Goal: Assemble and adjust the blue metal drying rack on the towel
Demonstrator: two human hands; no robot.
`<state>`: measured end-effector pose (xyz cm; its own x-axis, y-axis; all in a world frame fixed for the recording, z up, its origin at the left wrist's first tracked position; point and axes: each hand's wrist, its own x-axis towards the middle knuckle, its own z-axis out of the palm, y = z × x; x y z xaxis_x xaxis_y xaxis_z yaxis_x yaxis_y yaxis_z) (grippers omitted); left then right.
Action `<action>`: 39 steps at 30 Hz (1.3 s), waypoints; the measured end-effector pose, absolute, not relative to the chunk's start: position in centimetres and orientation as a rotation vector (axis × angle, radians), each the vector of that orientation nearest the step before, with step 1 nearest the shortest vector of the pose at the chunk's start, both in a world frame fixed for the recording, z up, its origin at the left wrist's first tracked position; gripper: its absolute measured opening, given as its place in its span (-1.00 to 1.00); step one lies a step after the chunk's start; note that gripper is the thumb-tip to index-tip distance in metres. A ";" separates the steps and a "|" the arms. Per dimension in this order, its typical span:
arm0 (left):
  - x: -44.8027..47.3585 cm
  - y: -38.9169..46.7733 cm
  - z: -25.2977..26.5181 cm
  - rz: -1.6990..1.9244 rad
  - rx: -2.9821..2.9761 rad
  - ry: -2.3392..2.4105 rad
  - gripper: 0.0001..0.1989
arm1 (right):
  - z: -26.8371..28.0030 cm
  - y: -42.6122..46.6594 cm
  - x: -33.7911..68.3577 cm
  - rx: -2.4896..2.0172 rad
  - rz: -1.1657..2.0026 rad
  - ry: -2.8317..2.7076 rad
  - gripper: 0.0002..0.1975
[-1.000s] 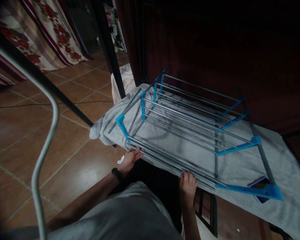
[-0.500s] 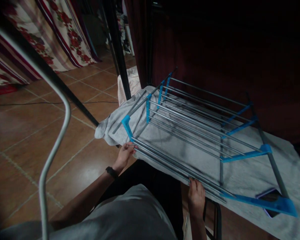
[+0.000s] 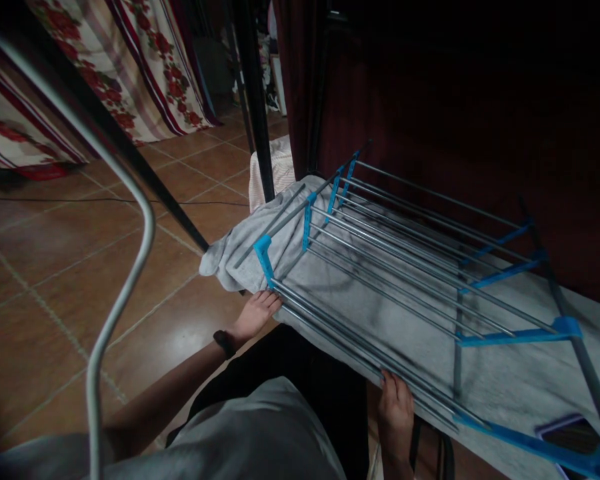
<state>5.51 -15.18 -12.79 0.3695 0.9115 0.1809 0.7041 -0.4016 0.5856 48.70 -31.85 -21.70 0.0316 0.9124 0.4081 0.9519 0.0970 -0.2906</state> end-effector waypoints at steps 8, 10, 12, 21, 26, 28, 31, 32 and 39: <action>6.1 -14.8 -13.1 0.545 2.445 1.365 -0.67 | -21.8 -32.0 49.3 -1.790 -0.094 -1.927 -0.52; 6.1 -14.7 -13.0 0.524 2.471 1.333 -0.65 | -21.5 -31.9 49.2 -1.782 -0.063 -1.906 -0.51; 6.1 -14.7 -13.0 0.527 2.457 1.297 -0.64 | -21.3 -31.8 49.0 -1.780 -0.031 -1.892 -0.50; 6.1 -14.7 -13.6 0.459 2.565 1.263 -0.63 | -21.4 -31.8 48.4 -1.842 -0.027 -1.825 -0.48; 6.2 -15.2 -13.7 0.327 2.676 1.249 -0.57 | -21.7 -32.0 48.3 -1.879 -0.008 -1.778 -0.45; 6.2 -15.4 -13.8 0.324 2.717 1.225 -0.57 | -21.7 -32.0 48.1 -1.892 -0.003 -1.768 -0.47; 6.1 -15.4 -13.9 0.290 2.826 1.185 -0.55 | -21.6 -31.8 47.6 -1.885 0.002 -1.743 -0.53; 6.1 -15.3 -14.0 0.272 2.864 1.176 -0.53 | -21.5 -31.7 47.3 -1.885 -0.006 -1.734 -0.56; 4.7 -14.2 -15.9 0.299 2.986 1.141 -0.41 | -19.3 -31.0 45.0 -1.913 -0.109 -1.731 -0.72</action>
